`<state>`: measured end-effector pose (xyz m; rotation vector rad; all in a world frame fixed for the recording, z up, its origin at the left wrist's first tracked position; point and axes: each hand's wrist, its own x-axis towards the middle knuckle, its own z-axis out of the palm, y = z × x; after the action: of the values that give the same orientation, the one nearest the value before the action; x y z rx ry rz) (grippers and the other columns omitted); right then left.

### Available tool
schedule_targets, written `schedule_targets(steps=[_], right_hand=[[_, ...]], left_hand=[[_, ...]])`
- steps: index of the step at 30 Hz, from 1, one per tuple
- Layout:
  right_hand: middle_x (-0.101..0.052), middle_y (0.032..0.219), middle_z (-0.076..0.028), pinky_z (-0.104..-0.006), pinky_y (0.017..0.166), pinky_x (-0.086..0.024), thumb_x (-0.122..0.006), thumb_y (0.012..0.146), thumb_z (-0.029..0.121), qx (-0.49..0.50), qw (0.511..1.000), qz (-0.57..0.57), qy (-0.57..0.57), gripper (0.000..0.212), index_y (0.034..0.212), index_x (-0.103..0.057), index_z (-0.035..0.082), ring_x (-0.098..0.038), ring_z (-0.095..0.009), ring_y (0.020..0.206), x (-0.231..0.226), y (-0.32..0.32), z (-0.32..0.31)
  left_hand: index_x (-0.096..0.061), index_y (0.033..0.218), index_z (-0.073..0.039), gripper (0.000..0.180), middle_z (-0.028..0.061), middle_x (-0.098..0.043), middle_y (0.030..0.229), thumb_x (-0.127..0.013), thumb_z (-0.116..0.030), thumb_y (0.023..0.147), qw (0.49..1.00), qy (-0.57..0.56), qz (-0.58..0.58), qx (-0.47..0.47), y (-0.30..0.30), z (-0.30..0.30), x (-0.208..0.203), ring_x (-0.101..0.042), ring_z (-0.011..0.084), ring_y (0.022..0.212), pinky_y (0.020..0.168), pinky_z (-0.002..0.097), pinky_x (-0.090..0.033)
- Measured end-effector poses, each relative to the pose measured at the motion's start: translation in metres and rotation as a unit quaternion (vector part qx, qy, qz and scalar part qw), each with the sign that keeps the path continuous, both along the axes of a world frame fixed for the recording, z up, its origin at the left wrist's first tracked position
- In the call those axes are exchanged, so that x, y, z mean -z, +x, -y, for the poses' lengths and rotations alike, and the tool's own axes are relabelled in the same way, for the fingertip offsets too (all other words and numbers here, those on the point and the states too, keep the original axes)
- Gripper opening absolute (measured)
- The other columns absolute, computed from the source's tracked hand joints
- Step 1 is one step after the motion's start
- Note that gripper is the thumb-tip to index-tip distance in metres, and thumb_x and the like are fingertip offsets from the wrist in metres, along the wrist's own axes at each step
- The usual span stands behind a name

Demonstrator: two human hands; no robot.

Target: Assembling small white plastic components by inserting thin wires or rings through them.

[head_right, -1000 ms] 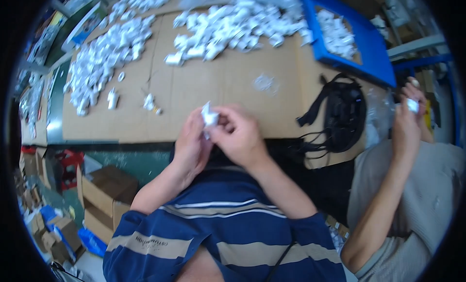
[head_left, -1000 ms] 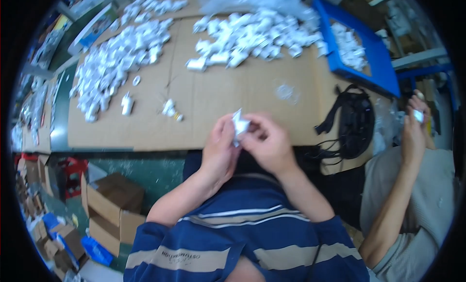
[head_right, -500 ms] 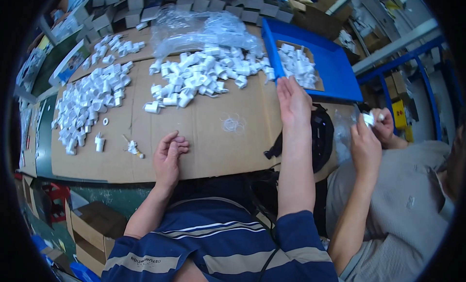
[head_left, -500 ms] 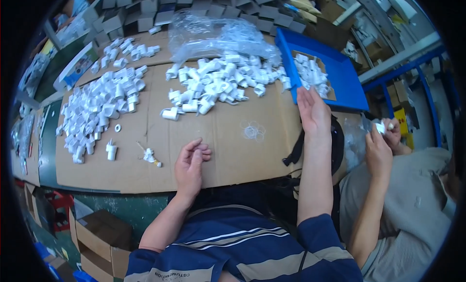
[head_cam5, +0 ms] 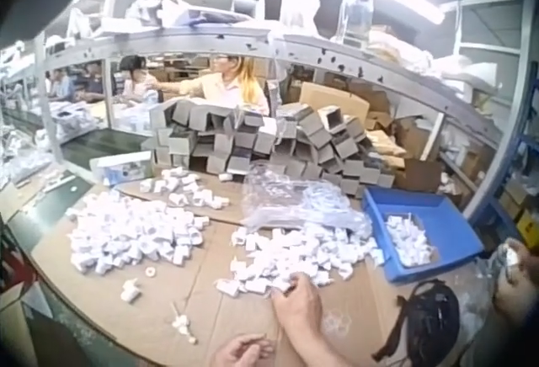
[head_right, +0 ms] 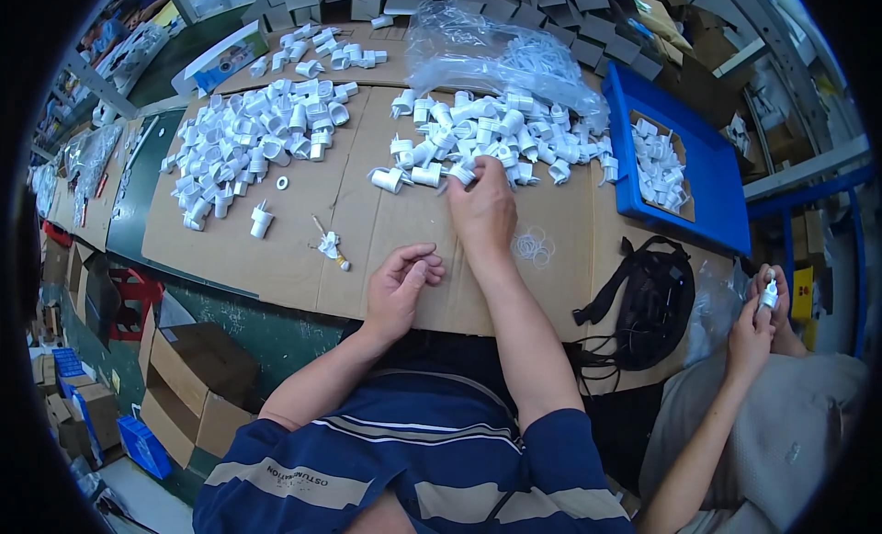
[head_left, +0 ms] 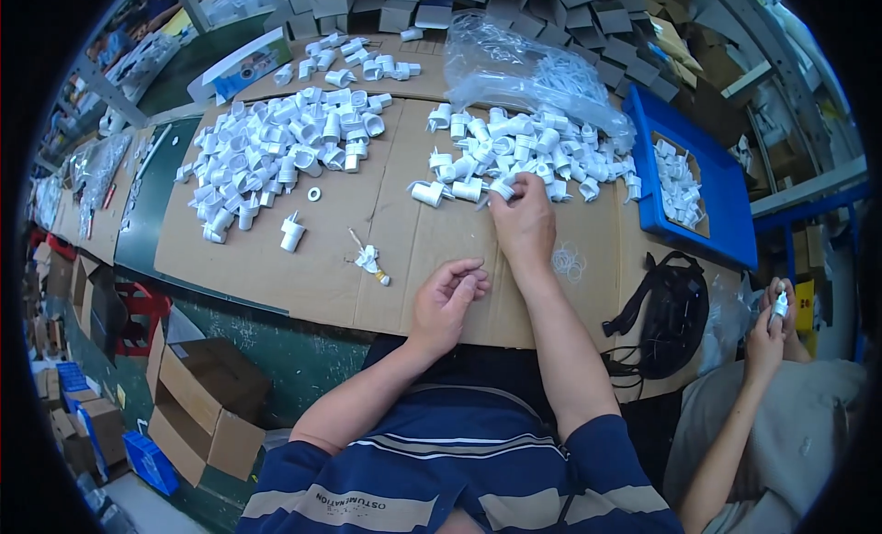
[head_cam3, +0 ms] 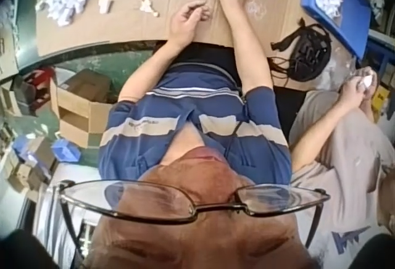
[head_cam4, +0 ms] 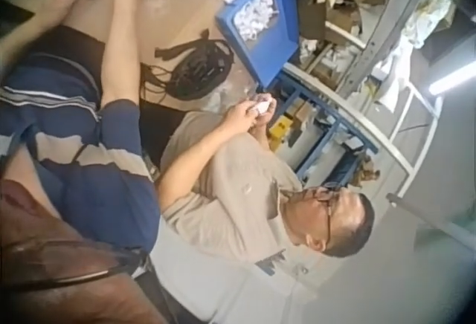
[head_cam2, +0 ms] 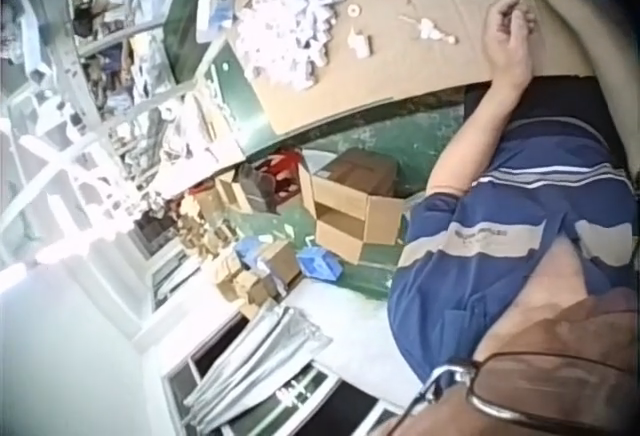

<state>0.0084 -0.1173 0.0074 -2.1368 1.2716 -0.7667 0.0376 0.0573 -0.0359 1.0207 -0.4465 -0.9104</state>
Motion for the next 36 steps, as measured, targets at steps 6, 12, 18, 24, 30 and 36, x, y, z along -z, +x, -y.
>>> schedule_targets(steps=[6,12,18,24,30,36], right_hand=[[-0.071,0.094,-0.007,-0.0237,0.062,-0.051,-0.078,0.082,0.004,-0.054,0.968,0.13,0.207,0.033,0.114,-0.07,-0.001,-0.061,-0.011,0.069,-0.02,-0.064,-0.035],[-0.072,0.094,-0.008,-0.0285,0.063,-0.053,-0.075,0.081,-0.002,-0.185,0.976,0.075,0.081,0.025,0.106,-0.073,0.0,-0.062,-0.017,0.068,-0.011,-0.089,-0.08],[-0.072,0.096,-0.01,-0.0335,0.067,-0.054,-0.069,0.086,0.001,-0.022,0.998,0.009,-0.053,0.011,0.096,-0.074,0.003,-0.066,-0.025,0.071,-0.003,-0.15,-0.028],[-0.071,0.094,-0.009,-0.0318,0.066,-0.051,-0.068,0.088,0.004,-0.003,0.987,-0.089,-0.135,0.009,0.095,-0.074,0.001,-0.064,-0.023,0.072,0.02,-0.167,-0.008],[-0.071,0.09,-0.007,-0.0306,0.065,-0.052,-0.066,0.095,0.007,0.041,0.998,0.018,-0.046,0.009,0.099,-0.071,0.001,-0.064,-0.02,0.068,0.011,-0.17,-0.006],[-0.069,0.085,-0.005,-0.0247,0.062,-0.048,-0.066,0.098,0.008,0.056,0.963,0.189,0.185,0.011,0.103,-0.069,-0.001,-0.059,-0.013,0.066,-0.021,-0.166,-0.017]], left_hand=[[-0.049,0.143,0.003,0.038,0.0167,-0.066,0.119,-0.054,-0.006,0.106,0.998,-0.007,-0.015,-0.055,0.003,0.003,-0.003,-0.067,0.0198,0.097,0.09,0.0304,-0.056],[-0.044,0.146,-0.002,0.04,0.017,-0.064,0.123,-0.053,-0.016,0.11,0.988,0.038,-0.052,0.137,0.005,0.002,-0.011,-0.067,0.0208,0.097,0.088,0.0303,-0.056],[-0.044,0.143,-0.004,0.036,0.0166,-0.063,0.124,-0.05,-0.021,0.112,0.989,0.013,-0.11,0.096,0.001,0.002,-0.019,-0.066,0.0188,0.091,0.083,0.0278,-0.055],[-0.044,0.142,-0.005,0.035,0.0168,-0.062,0.125,-0.049,-0.024,0.112,0.994,-0.006,-0.085,0.071,-0.003,0.0,-0.012,-0.063,0.0168,0.09,0.078,0.0267,-0.053],[-0.044,0.143,-0.005,0.036,0.0138,-0.061,0.125,-0.049,-0.023,0.112,0.986,-0.038,-0.141,0.084,-0.01,-0.005,-0.015,-0.06,0.0147,0.089,0.076,0.0257,-0.05],[-0.042,0.147,-0.005,0.039,0.013,-0.061,0.123,-0.048,-0.019,0.112,0.984,-0.036,-0.15,0.093,-0.026,-0.003,-0.023,-0.057,0.014,0.088,0.076,0.0255,-0.048]])
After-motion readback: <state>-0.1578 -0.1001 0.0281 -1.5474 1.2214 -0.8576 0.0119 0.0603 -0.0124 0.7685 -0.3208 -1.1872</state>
